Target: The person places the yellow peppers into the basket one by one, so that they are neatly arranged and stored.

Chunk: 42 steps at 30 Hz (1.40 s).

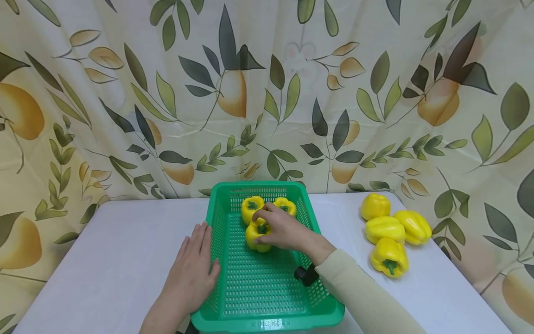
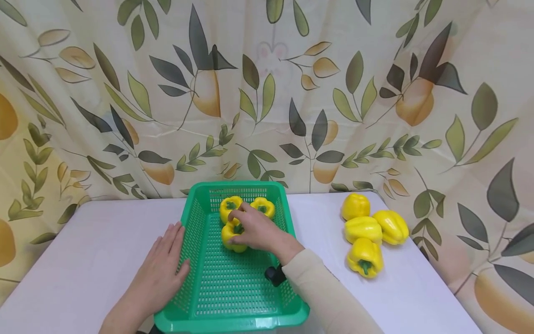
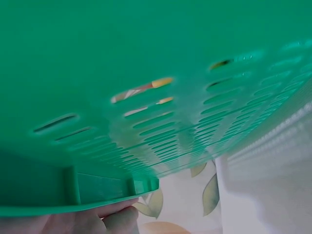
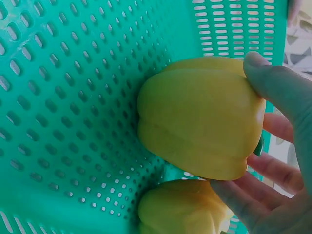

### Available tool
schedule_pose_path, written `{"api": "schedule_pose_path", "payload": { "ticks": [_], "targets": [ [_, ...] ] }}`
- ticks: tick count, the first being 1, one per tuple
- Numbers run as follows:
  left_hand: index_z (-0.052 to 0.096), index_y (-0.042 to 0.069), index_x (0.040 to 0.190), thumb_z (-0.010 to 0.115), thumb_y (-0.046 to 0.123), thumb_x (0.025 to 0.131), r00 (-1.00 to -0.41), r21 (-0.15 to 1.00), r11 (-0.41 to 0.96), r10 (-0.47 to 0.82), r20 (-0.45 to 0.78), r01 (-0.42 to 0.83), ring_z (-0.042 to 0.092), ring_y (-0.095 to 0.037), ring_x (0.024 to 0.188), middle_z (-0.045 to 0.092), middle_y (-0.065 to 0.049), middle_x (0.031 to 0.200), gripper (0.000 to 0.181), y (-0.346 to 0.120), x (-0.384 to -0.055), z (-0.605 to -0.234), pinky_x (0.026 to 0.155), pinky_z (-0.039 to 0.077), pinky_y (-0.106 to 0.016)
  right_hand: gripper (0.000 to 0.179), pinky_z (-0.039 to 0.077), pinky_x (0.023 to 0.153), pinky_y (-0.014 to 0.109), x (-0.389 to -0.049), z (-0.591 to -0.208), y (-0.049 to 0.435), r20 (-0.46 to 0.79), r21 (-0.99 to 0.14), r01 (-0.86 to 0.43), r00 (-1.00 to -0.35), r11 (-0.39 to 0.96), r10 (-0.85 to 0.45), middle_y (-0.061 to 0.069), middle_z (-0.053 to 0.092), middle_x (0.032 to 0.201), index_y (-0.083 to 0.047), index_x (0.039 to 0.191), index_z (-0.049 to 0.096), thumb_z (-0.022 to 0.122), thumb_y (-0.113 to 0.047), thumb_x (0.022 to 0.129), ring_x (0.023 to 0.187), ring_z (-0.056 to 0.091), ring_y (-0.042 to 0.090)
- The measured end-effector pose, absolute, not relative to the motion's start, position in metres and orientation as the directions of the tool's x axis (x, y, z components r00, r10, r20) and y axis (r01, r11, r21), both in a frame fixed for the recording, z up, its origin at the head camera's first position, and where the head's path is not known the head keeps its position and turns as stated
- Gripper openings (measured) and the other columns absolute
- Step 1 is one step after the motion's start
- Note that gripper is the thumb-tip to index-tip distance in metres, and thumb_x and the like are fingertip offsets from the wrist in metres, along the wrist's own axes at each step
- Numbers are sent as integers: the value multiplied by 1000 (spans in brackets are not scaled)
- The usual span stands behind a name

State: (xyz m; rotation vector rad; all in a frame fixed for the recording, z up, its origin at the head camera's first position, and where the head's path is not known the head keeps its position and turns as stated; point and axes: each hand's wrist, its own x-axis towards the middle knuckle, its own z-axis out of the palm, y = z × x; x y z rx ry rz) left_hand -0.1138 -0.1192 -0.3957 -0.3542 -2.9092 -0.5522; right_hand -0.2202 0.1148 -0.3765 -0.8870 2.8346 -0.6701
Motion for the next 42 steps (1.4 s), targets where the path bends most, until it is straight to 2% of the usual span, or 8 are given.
{"api": "schedule_pose_path", "payload": {
  "ticks": [42],
  "targets": [
    [23, -6, 154, 52, 23, 97, -960, 363, 893, 212, 182, 266, 17, -39, 152, 19, -22, 164, 70, -119, -113, -394, 121, 22, -60, 39, 50, 100, 36, -221, -377, 115, 4, -494, -510, -811, 704, -585, 4, 57, 128, -15, 119, 65, 77, -30, 85, 113, 55, 19]
  ]
}}
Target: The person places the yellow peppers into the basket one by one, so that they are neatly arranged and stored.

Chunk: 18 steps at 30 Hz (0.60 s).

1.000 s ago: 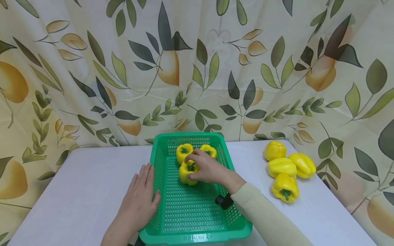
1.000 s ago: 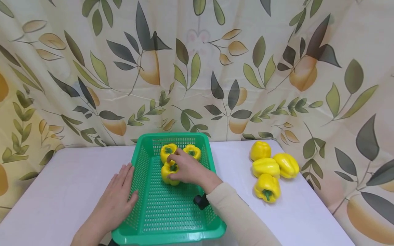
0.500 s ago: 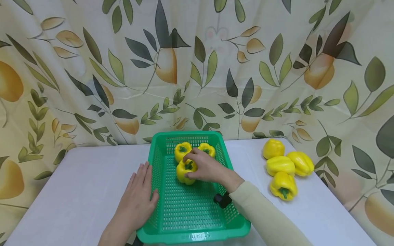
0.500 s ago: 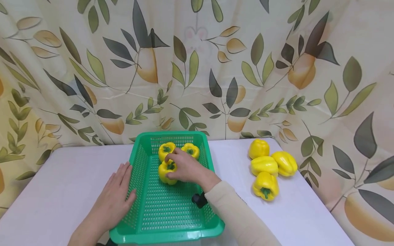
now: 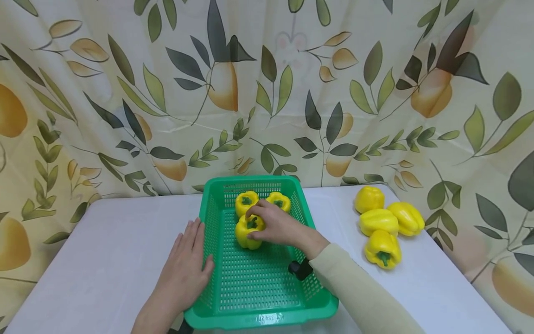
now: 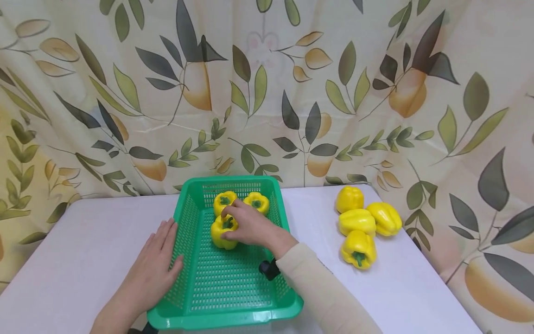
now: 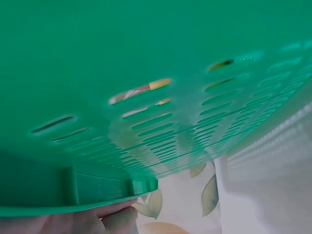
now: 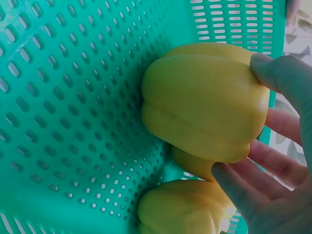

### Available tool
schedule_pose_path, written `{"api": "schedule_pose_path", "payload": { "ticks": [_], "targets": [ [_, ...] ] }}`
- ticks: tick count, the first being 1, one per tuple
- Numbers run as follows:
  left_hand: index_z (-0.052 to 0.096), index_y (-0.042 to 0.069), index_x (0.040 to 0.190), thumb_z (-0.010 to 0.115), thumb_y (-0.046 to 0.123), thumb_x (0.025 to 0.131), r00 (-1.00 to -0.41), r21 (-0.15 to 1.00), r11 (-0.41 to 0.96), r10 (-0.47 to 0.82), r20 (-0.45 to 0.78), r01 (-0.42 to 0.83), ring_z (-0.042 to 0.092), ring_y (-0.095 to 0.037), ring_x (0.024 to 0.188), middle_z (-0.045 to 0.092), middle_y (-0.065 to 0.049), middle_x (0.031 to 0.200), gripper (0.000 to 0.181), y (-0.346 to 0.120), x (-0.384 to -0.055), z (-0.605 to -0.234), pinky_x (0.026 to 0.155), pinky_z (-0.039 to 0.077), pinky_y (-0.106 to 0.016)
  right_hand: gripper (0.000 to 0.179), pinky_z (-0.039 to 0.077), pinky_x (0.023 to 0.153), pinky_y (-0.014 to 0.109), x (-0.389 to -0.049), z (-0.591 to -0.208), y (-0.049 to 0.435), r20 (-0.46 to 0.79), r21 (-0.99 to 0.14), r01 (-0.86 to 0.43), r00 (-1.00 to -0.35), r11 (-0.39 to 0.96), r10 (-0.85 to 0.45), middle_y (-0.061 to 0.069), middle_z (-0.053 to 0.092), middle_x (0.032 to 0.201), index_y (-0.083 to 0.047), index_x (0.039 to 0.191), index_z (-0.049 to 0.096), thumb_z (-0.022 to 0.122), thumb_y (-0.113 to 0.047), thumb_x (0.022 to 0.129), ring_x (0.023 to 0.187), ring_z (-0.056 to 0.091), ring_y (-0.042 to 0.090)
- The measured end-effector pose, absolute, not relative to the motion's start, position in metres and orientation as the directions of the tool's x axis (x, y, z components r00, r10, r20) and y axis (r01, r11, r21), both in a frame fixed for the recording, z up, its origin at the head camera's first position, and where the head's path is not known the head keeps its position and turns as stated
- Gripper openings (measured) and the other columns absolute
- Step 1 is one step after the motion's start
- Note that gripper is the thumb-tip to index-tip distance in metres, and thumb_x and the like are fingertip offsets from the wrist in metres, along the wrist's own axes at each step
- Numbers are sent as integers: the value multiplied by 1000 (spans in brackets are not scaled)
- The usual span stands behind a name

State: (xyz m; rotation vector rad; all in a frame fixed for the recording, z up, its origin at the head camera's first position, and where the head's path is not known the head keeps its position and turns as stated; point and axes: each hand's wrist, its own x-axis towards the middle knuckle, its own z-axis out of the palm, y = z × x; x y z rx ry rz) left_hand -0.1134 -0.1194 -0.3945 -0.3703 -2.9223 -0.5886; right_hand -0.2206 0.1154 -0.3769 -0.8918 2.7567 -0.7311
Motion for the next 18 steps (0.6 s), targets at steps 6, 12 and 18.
{"api": "schedule_pose_path", "payload": {
  "ticks": [6, 12, 18],
  "targets": [
    [23, -7, 154, 52, 22, 97, -960, 368, 891, 212, 184, 267, 17, -40, 152, 19, -22, 164, 70, -119, -115, -394, 121, 22, -60, 42, 49, 103, 36, -221, -374, 116, 6, -477, -524, -805, 706, -593, 1, 58, 131, -13, 122, 64, 76, -32, 86, 117, 56, 19],
    [23, -8, 154, 53, 22, 97, -959, 372, 889, 210, 188, 268, 17, -40, 152, 20, -23, 163, 70, -119, -115, -393, 120, 22, -60, 43, 48, 104, 36, -221, -373, 115, 1, -479, -520, -806, 707, -592, 1, 59, 131, -13, 123, 64, 76, -32, 86, 119, 55, 19],
    [25, -8, 153, 54, 21, 96, -957, 372, 887, 211, 199, 273, 19, -40, 151, 21, -24, 162, 70, -119, -113, -395, 120, 23, -60, 44, 50, 100, 37, -220, -370, 117, 35, -487, -527, -809, 696, -587, 2, 60, 127, -13, 125, 64, 73, -37, 89, 114, 58, 19]
  ]
}}
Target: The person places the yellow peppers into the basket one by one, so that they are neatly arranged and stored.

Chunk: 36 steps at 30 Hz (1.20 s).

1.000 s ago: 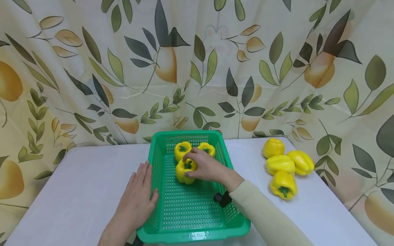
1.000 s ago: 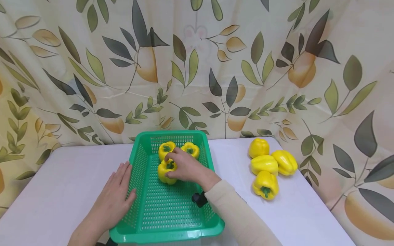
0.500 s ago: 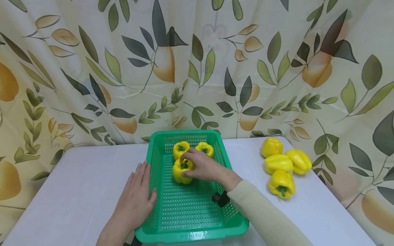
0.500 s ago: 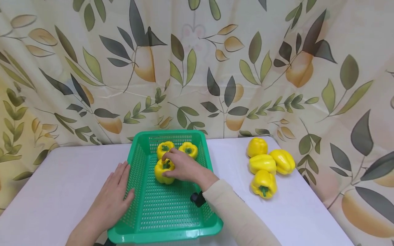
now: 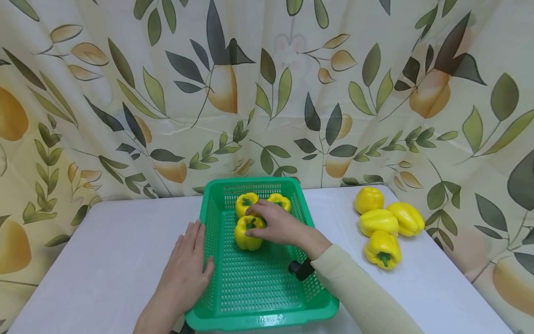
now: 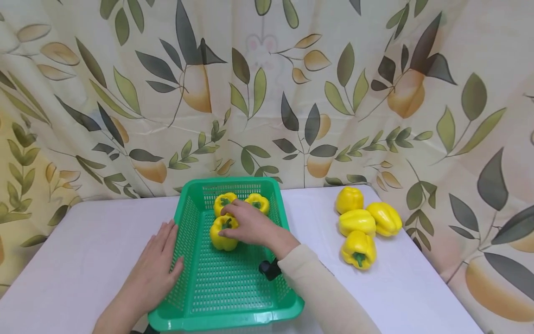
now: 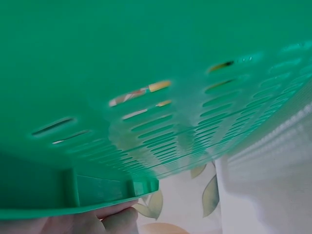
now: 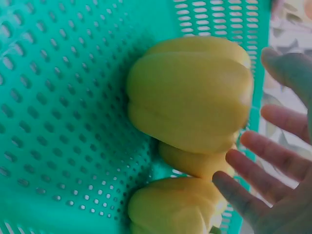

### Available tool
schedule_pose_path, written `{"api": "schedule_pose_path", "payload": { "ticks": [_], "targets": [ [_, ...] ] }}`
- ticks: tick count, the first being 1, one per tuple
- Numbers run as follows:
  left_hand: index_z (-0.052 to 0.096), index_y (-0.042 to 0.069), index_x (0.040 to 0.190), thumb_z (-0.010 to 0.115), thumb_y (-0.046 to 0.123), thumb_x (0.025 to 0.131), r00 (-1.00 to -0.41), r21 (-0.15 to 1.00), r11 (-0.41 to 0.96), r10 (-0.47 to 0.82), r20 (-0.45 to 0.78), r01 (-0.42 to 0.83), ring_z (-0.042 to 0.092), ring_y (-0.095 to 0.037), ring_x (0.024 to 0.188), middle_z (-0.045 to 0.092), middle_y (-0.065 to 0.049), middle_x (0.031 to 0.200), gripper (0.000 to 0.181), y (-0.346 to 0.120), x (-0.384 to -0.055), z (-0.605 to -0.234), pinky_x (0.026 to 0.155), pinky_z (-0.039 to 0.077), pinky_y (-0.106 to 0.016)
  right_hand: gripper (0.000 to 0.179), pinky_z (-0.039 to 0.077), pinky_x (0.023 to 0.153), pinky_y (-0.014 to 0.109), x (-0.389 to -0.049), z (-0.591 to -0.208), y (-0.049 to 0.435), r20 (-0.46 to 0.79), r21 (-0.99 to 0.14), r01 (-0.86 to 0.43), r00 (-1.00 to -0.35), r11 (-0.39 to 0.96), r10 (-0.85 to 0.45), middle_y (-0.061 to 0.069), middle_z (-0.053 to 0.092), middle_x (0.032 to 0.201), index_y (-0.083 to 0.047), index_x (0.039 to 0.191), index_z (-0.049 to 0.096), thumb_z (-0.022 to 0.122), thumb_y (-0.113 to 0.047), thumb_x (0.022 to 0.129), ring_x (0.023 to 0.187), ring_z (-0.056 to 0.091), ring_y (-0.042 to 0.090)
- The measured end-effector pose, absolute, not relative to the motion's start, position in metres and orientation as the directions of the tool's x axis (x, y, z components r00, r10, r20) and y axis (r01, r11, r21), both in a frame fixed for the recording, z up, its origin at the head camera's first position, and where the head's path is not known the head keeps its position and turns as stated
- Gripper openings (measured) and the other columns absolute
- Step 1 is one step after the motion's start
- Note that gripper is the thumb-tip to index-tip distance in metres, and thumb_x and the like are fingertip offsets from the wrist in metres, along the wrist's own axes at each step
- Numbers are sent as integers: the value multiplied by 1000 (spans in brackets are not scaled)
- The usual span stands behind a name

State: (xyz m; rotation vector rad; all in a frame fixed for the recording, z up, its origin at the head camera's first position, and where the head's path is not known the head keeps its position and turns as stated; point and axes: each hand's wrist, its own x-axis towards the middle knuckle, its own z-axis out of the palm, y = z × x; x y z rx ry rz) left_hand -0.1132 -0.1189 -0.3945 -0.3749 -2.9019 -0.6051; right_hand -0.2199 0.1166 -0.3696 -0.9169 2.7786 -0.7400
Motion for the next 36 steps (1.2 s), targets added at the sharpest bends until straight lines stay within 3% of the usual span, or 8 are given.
{"api": "schedule_pose_path", "payload": {
  "ticks": [11, 18, 28, 36],
  "targets": [
    [24, -8, 153, 53, 23, 97, -955, 353, 893, 216, 205, 278, 19, -40, 152, 20, -23, 163, 70, -119, -112, -395, 120, 23, -59, 44, 51, 100, 42, -213, -349, 133, 113, -465, -545, -818, 698, -564, 8, 60, 129, -7, 126, 62, 71, -32, 91, 115, 59, 29],
    [25, -8, 153, 55, 22, 96, -955, 361, 891, 211, 209, 276, 19, -40, 152, 21, -23, 163, 70, -118, -112, -396, 120, 23, -59, 43, 52, 101, 41, -207, -335, 143, 129, -456, -541, -825, 707, -550, 4, 59, 129, -12, 127, 62, 70, -34, 91, 117, 58, 23],
    [24, -7, 154, 54, 23, 97, -958, 364, 892, 208, 195, 268, 18, -39, 152, 20, -23, 163, 71, -118, -113, -395, 121, 23, -59, 42, 53, 99, 47, -202, -321, 171, 181, -410, -546, -834, 731, -522, 9, 60, 129, -9, 127, 62, 70, -31, 92, 117, 61, 29],
    [24, -7, 154, 54, 23, 97, -960, 370, 891, 205, 190, 263, 18, -40, 152, 21, -22, 163, 71, -118, -113, -395, 120, 23, -59, 36, 56, 92, 44, -193, -323, 194, 272, -366, -562, -827, 742, -492, 5, 63, 117, -9, 121, 64, 73, -26, 90, 108, 62, 25]
  ]
}}
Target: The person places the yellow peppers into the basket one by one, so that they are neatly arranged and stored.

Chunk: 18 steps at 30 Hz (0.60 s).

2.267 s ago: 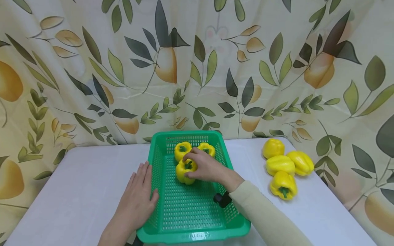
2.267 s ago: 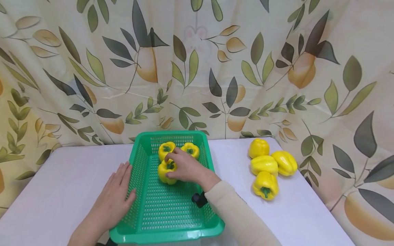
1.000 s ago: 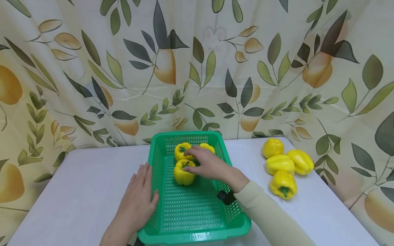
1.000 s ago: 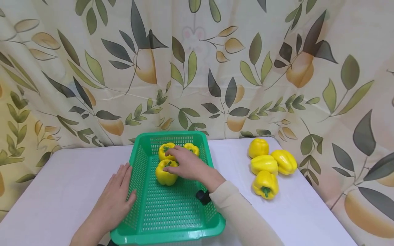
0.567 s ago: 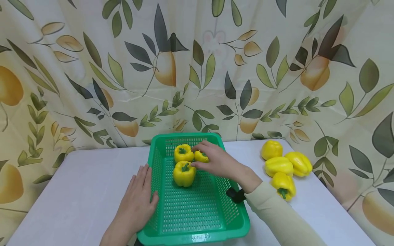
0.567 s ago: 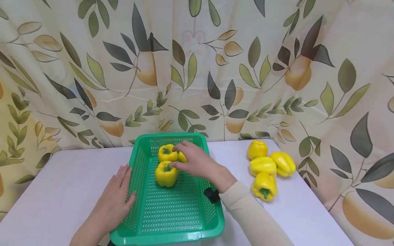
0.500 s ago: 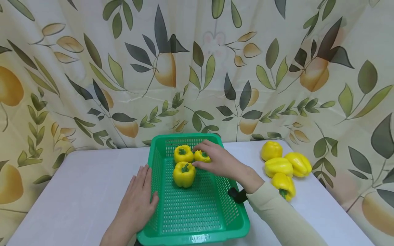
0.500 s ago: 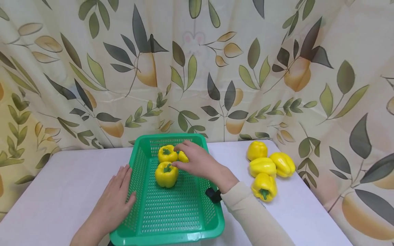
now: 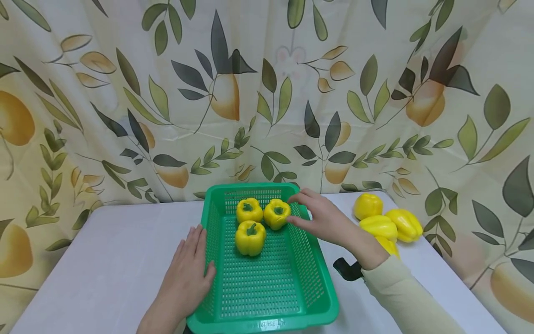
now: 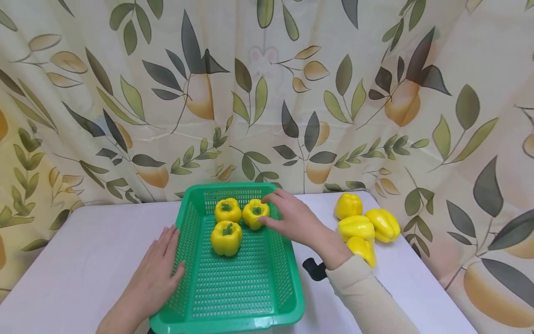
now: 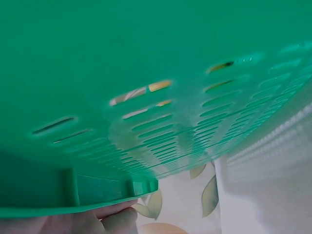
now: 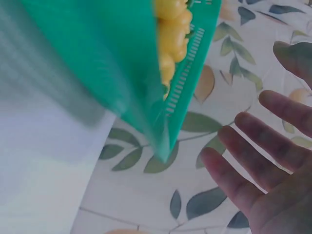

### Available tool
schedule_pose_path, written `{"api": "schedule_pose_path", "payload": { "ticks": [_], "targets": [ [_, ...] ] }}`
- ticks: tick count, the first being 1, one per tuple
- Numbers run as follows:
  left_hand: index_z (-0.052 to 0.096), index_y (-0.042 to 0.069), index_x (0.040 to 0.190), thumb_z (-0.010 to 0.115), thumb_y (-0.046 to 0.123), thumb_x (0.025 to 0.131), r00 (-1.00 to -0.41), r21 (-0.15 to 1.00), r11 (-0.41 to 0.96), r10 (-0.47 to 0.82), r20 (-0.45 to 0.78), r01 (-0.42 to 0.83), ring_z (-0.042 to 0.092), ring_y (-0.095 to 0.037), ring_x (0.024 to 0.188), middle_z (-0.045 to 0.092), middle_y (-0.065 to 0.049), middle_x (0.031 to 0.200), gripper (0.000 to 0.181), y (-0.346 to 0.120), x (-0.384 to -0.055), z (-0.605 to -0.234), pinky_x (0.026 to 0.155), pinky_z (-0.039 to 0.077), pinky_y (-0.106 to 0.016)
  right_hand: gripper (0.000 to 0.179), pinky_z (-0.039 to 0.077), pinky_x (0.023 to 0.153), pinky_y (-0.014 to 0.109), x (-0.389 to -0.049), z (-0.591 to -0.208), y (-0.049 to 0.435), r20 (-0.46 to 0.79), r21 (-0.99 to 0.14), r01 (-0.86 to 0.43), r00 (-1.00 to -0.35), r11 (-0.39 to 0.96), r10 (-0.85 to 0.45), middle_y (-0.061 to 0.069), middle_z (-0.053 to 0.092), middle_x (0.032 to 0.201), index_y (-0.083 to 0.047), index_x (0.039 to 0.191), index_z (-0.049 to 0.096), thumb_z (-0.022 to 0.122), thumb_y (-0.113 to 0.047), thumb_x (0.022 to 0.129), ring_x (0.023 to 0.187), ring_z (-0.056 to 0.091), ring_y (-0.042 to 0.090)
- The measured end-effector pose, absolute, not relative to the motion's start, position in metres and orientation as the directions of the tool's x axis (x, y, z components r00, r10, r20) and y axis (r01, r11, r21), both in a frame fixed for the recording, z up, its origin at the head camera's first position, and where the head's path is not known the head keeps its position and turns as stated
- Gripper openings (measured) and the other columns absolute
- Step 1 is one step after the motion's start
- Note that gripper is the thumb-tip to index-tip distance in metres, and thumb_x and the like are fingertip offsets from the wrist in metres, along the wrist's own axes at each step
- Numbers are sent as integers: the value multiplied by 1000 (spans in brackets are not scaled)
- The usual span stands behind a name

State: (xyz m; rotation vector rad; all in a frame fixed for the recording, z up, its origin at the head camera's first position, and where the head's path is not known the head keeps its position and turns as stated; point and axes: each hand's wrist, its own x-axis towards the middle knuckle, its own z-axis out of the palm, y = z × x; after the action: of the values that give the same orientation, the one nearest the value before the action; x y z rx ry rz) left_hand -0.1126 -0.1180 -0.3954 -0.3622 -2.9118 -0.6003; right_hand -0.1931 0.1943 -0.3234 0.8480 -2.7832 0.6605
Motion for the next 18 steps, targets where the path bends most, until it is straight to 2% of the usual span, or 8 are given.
{"api": "schedule_pose_path", "payload": {
  "ticks": [9, 18],
  "targets": [
    [23, -6, 154, 53, 24, 97, -961, 372, 890, 209, 183, 264, 17, -39, 152, 20, -22, 163, 71, -116, -114, -396, 121, 22, -59, 38, 57, 89, 47, -184, -330, 225, 285, -334, -487, -868, 807, -406, 8, 64, 123, -9, 121, 65, 73, -28, 90, 108, 62, 27],
    [23, -6, 154, 53, 25, 97, -964, 374, 892, 203, 174, 255, 16, -39, 153, 20, -22, 163, 71, -117, -114, -396, 121, 22, -59, 34, 58, 88, 47, -175, -338, 248, 262, -316, -437, -893, 842, -366, 8, 65, 119, -10, 119, 65, 73, -25, 90, 107, 63, 29]
  ]
}}
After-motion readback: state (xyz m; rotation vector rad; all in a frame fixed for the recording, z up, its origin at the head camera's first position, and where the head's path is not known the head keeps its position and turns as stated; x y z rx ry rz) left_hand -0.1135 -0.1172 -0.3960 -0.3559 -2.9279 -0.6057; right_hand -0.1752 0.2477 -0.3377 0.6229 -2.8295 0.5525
